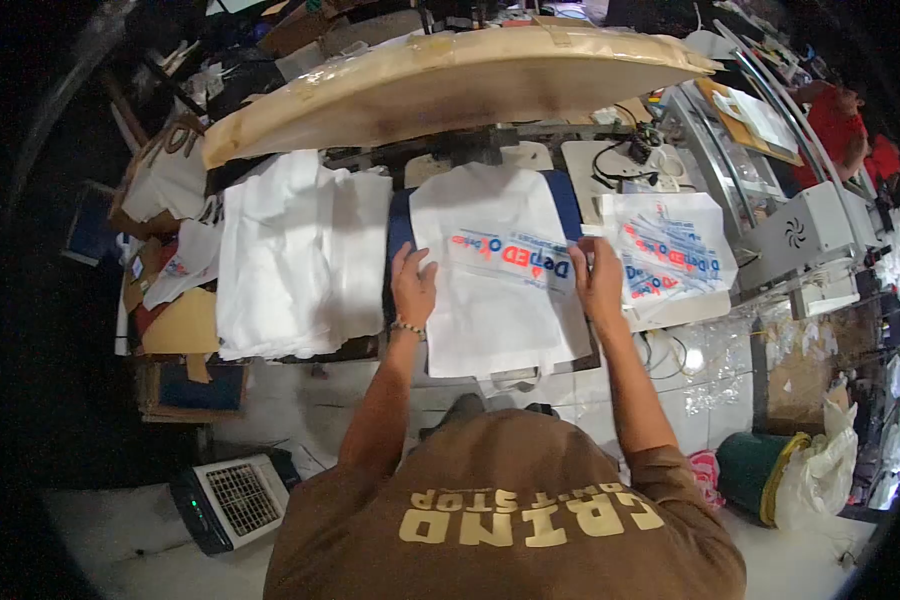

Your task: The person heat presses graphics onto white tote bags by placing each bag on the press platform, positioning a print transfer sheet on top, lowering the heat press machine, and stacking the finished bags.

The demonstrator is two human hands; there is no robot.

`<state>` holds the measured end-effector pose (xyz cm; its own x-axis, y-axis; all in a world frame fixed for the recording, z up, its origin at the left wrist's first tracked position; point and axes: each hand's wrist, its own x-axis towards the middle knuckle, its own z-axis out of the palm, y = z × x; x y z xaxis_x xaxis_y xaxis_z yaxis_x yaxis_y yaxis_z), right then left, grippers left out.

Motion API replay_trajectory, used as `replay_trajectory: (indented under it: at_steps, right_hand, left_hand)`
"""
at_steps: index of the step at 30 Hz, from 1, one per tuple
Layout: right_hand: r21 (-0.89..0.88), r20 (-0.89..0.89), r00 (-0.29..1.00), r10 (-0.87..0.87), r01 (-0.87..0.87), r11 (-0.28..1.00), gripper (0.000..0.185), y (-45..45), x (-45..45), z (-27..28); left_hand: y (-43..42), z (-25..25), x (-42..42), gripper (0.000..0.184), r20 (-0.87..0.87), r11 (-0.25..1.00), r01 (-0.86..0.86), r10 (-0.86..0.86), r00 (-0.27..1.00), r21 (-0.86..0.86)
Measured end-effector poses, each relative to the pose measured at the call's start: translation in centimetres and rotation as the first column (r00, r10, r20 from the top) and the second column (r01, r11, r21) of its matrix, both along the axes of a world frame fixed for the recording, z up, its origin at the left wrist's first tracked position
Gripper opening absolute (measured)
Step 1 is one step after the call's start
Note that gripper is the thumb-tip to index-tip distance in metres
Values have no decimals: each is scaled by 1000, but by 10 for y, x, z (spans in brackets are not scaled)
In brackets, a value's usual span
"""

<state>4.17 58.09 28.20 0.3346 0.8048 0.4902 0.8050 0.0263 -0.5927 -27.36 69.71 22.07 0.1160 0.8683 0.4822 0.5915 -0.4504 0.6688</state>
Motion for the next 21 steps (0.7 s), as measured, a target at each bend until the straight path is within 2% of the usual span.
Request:
replay_trajectory:
  at_steps: [1, 2, 3, 4, 5, 6, 7, 9, 10, 11, 13, 14, 15, 16, 17, 19, 21]
  right_hand:
    - [107, 8, 999, 33, -33, 994, 48, -1, -3, 7]
    - [59, 67, 996, 62, -66, 996, 64, -1, -8, 11]
    - [70, 52, 997, 63, -67, 995, 64, 0, -13, 4]
    - [-19, 145, 989, -13, 15, 1000, 67, 1, -18, -4]
    - [-103, 246, 966, -80, 108, 989, 71, 2, -18, -14]
    - [-82, 61, 997, -51, 56, 995, 76, 7, -13, -18]
    - [-85, 64, 996, -57, 62, 994, 76, 12, -7, -24]
    - [-104, -240, 971, 8, -34, 994, 73, 12, -2, -28]
    - [128, -275, 956, 97, -63, 990, 63, 16, -2, -35]
    - [-35, -480, 877, 25, -48, 998, 49, 11, 3, -31]
    - [135, -386, 923, -3, 60, 989, 39, 14, 35, -41]
    - [11, -403, 907, -126, 143, 990, 29, 7, 59, -24]
    - [185, -340, 927, -159, 231, 955, 30, 6, 95, -37]
    - [90, -367, 899, -241, 292, 952, 30, -2, 136, -39]
    - [162, -303, 902, -308, 367, 916, 30, -7, 182, -58]
    - [77, -59, 844, -533, 536, 840, 31, -26, 258, -73]
    - [99, -73, 867, -492, 498, 862, 30, -34, 326, -102]
  left_hand:
    - [0, 2, 2, 32, -21, 1000, 7, -7, 1000, 8]
    - [0, 6, 4, 33, -61, 1000, 5, -3, 998, 24]
    - [1, 8, 5, 35, -98, 999, 4, 0, 995, 42]
    - [3, 9, 7, 39, -14, 1000, 1, -1, 1000, 3]
    - [8, 8, 4, 39, -23, 1000, 4, -4, 1000, 10]
    - [11, 6, 4, 39, -15, 1000, -1, 0, 1000, -12]
    - [12, 3, 7, 39, -3, 999, -4, 4, 1000, -39]
    - [9, 9, 6, 36, -35, 1000, 14, -14, 999, 21]
    - [6, 13, 6, 35, -17, 1000, 15, -15, 1000, -27]
    - [5, 16, 7, 34, 5, 997, 22, -22, 1000, -74]
    - [15, -6, -2, 29, -75, 996, 64, -60, 995, 60]
    - [11, -2, 2, 28, -67, 999, 50, -48, 997, 17]
    - [7, 4, 4, 27, -67, 999, 27, -28, 997, -21]
    - [9, -1, 6, 26, -74, 998, 50, -47, 996, 44]
    - [5, 8, 11, 26, -74, 998, 45, -42, 996, 41]
    - [-4, 37, 30, 24, -248, 981, 92, -47, 968, 172]
    - [2, 41, 47, 26, -245, 988, 97, -66, 967, 117]
